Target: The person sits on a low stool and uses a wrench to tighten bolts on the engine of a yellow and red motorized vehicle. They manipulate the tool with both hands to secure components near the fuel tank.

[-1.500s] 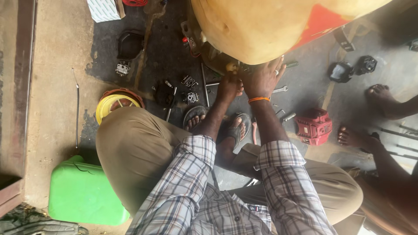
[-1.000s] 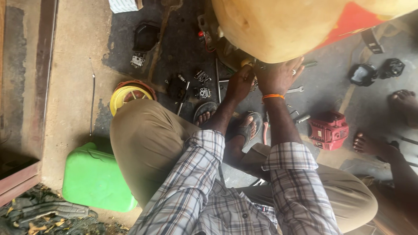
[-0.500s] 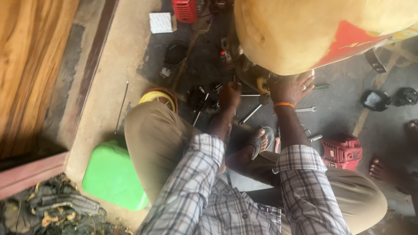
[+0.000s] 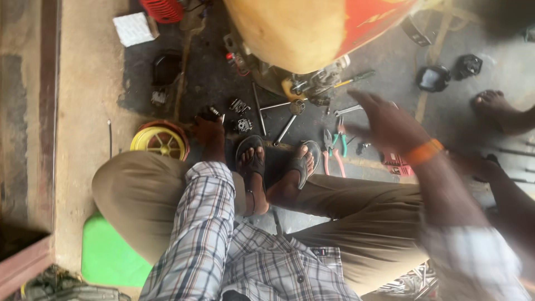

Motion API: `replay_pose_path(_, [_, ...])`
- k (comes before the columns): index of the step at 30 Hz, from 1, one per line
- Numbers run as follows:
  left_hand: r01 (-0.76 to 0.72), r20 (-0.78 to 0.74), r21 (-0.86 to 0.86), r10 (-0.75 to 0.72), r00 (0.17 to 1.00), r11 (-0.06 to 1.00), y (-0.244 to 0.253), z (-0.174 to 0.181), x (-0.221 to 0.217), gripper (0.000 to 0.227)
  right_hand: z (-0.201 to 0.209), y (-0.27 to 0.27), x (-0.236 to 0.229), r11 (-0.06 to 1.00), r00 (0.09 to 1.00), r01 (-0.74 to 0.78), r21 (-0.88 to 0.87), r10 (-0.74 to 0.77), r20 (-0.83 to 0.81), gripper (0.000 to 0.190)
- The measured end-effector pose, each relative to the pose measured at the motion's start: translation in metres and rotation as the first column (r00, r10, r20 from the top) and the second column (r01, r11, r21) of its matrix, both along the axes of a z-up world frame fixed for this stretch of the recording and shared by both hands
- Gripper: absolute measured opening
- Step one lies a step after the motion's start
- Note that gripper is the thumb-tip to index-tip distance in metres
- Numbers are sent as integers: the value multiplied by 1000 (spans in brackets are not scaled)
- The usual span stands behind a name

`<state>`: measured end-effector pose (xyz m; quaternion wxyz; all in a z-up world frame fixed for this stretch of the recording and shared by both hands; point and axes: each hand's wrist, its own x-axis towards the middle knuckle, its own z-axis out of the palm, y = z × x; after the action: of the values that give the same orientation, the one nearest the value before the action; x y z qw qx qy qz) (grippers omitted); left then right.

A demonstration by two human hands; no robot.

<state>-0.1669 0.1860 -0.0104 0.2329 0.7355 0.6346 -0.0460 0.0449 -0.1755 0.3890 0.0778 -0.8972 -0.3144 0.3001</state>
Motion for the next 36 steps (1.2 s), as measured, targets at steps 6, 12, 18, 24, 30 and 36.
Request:
replay_pose_path(6, [-136,-142,-112,120,983,984,8,15,12,86,44,-20,-49,923,980,57,380,20,-197,80])
replay_pose_path(12, [-216,-22,-77,214,976,973,7,62,15,89,-16,-22,-46,995,996,58,-76,-63,-71,77])
replay_pose_path(18, [-101,405,-639,445,799,763,-8,118,87,74,-7,-27,-38,982,984,108,153,-84,-158,82])
replay_pose_path(24, [326,431,-902,536,726,285,-71,136,132,70,-4,-37,-33,982,980,145,124,-125,-157,85])
replay_pose_path(30, [366,372,-920,602,707,139,-84,134,145,67,-17,-54,-27,981,968,185,67,-169,-186,84])
replay_pose_path(36, [342,346,-931,598,723,126,-93,133,154,71,-18,-59,-19,978,967,193,74,-177,-182,84])
